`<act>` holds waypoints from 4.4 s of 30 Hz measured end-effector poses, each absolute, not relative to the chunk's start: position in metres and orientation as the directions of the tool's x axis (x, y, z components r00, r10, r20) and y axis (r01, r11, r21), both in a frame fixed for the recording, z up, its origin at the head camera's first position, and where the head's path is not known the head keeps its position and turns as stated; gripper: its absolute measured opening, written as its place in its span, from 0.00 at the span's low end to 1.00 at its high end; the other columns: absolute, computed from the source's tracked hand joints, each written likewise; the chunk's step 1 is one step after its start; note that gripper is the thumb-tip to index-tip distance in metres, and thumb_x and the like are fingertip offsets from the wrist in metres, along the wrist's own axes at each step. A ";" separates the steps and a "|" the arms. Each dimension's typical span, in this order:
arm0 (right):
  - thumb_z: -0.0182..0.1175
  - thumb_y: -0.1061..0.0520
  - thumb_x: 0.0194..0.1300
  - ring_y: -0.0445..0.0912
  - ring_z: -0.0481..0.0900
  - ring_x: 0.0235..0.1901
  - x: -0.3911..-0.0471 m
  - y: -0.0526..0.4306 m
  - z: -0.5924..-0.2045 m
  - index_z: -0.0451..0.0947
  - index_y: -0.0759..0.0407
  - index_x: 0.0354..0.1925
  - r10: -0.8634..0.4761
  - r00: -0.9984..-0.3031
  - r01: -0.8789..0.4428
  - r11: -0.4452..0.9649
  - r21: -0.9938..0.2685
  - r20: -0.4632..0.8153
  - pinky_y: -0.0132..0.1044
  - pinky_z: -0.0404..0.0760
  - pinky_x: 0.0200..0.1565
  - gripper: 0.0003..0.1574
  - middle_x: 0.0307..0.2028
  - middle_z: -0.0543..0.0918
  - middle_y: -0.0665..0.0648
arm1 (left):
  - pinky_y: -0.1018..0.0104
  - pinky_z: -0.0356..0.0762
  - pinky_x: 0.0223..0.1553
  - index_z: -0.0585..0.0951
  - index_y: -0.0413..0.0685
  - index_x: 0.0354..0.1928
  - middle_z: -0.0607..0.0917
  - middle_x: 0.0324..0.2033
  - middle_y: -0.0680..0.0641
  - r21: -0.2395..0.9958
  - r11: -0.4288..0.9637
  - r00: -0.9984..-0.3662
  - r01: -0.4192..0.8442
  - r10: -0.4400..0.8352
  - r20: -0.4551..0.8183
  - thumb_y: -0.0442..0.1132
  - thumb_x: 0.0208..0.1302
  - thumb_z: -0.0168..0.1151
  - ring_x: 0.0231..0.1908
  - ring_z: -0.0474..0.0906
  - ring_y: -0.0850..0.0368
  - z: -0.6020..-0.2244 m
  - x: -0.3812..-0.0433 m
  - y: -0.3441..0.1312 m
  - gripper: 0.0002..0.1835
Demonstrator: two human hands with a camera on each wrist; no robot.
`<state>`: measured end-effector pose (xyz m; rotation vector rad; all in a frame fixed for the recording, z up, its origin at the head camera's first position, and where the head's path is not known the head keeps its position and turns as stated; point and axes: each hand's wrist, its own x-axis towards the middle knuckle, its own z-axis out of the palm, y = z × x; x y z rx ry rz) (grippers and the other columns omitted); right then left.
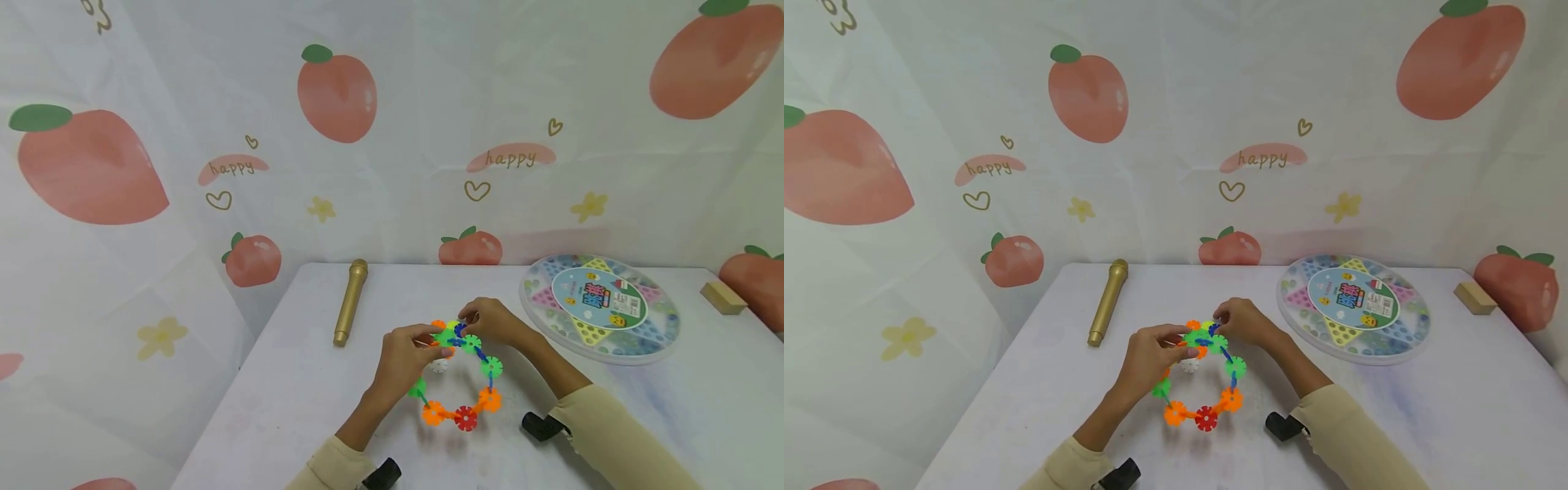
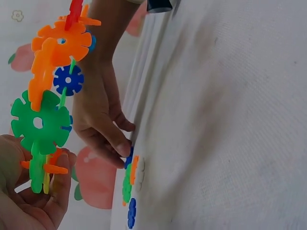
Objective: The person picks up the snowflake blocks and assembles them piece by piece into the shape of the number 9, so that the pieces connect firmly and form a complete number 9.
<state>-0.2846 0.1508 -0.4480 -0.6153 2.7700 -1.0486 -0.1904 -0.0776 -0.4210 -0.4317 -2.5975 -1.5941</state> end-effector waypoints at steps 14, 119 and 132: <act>0.75 0.60 0.65 0.45 0.80 0.35 -0.282 0.154 -0.447 0.86 0.61 0.40 -0.402 -0.915 -0.292 0.681 -0.672 -0.010 0.39 0.87 0.45 0.08 0.33 0.85 0.52 | 0.73 0.85 0.36 0.91 0.46 0.53 0.92 0.48 0.49 0.867 0.421 -0.956 0.267 0.230 0.182 0.42 0.61 0.80 0.39 0.89 0.58 -0.426 -0.192 -0.072 0.19; 0.68 0.61 0.72 0.47 0.90 0.36 -0.229 0.164 -0.437 0.91 0.54 0.39 -0.542 -0.826 -0.351 0.284 -0.892 0.152 0.36 0.89 0.44 0.06 0.37 0.92 0.52 | 0.69 0.86 0.34 0.92 0.47 0.45 0.92 0.37 0.54 0.897 0.364 -0.926 0.251 0.360 0.113 0.46 0.70 0.73 0.33 0.87 0.61 -0.429 -0.199 -0.071 0.12; 0.68 0.60 0.72 0.46 0.90 0.41 -0.239 0.166 -0.442 0.90 0.63 0.48 -0.573 -0.815 -0.313 0.315 -0.896 0.083 0.33 0.88 0.48 0.10 0.43 0.92 0.58 | 0.71 0.83 0.34 0.94 0.47 0.39 0.93 0.33 0.55 0.865 0.421 -0.931 0.274 0.340 0.130 0.44 0.68 0.74 0.32 0.84 0.64 -0.433 -0.199 -0.078 0.08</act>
